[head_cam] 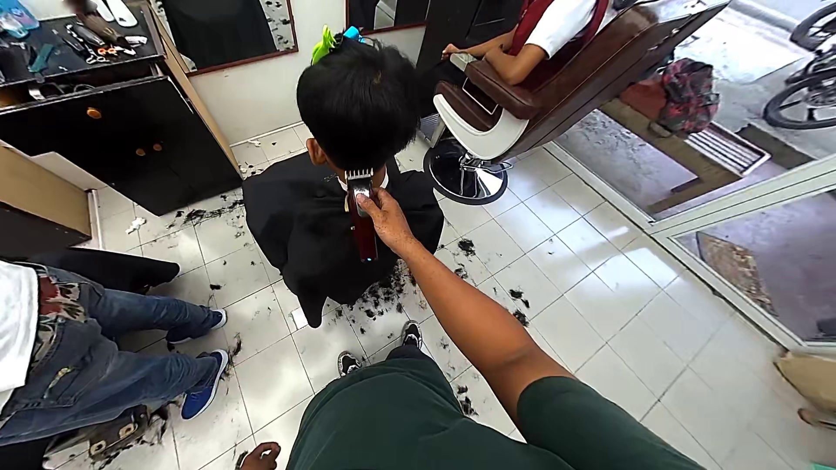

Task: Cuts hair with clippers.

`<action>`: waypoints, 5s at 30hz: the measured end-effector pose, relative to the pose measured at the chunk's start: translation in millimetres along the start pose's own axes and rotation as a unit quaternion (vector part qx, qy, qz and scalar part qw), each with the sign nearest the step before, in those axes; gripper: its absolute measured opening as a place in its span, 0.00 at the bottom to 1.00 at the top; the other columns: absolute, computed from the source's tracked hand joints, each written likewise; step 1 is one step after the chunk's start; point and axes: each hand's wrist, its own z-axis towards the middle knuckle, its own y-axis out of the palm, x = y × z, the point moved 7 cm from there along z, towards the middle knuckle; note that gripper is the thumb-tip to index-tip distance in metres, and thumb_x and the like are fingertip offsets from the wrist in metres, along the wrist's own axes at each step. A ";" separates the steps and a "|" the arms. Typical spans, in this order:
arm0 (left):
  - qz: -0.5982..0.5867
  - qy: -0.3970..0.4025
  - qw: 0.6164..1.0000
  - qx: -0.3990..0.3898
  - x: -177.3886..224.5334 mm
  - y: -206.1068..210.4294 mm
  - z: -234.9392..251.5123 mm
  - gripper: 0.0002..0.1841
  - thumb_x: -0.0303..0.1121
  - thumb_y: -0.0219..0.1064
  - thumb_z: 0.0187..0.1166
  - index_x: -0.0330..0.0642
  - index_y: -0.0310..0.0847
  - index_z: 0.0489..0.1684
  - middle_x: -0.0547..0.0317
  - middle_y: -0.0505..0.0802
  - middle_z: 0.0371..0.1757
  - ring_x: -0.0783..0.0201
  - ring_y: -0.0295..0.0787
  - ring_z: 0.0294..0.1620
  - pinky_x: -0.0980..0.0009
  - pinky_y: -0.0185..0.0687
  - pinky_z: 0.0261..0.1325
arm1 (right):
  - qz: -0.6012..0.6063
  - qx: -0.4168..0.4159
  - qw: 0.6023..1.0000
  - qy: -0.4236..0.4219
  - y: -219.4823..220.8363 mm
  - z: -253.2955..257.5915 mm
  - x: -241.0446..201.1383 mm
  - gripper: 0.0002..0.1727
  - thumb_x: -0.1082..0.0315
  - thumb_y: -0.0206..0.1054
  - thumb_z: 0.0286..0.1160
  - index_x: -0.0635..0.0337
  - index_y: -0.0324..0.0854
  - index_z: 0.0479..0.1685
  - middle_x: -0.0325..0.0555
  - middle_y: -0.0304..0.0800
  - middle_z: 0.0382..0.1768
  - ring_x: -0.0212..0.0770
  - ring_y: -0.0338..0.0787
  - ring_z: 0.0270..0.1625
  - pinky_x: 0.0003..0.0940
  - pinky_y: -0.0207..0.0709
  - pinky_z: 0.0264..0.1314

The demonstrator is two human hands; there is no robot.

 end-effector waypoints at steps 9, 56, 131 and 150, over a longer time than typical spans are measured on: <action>0.121 0.118 0.985 -0.017 49.9 4.2 10.0 0.18 0.39 0.65 0.87 0.40 0.85 0.67 0.43 0.95 0.43 0.53 0.90 0.36 0.51 0.84 0.46 | 0.012 -0.009 1.000 -0.019 -9.5 3.7 -1.0 0.24 0.56 0.56 0.92 0.69 0.73 0.72 0.58 0.88 0.55 0.44 0.90 0.55 0.44 0.83 0.63; 0.293 0.506 0.639 0.499 628.7 -35.7 -320.5 0.38 0.51 0.78 0.72 0.61 0.72 0.86 0.30 0.91 0.43 0.29 0.88 0.42 0.33 0.78 0.44 | 0.040 -0.247 0.966 0.061 -52.8 29.7 18.6 0.26 0.51 0.66 0.85 0.67 0.78 0.64 0.56 0.89 0.46 0.46 0.91 0.45 0.48 0.85 0.54; 0.229 0.573 0.728 0.299 584.6 46.5 -265.7 0.17 0.38 0.71 0.82 0.38 0.88 0.63 0.47 0.95 0.42 0.54 0.93 0.40 0.49 0.89 0.51 | 0.349 -0.285 0.881 0.141 -142.8 15.2 83.6 0.41 0.34 0.25 0.89 0.51 0.72 0.75 0.42 0.88 0.35 0.37 0.88 0.32 0.33 0.87 0.37; -0.129 0.331 0.887 -0.294 481.7 162.7 -211.9 0.26 0.49 0.32 0.94 0.48 0.78 0.44 0.69 0.89 0.27 0.76 0.84 0.23 0.82 0.78 0.23 | -0.117 -0.409 0.905 0.012 -161.5 -111.8 36.8 0.40 0.64 0.83 0.60 0.68 0.72 0.74 0.59 0.85 0.61 0.45 0.86 0.63 0.42 0.76 0.70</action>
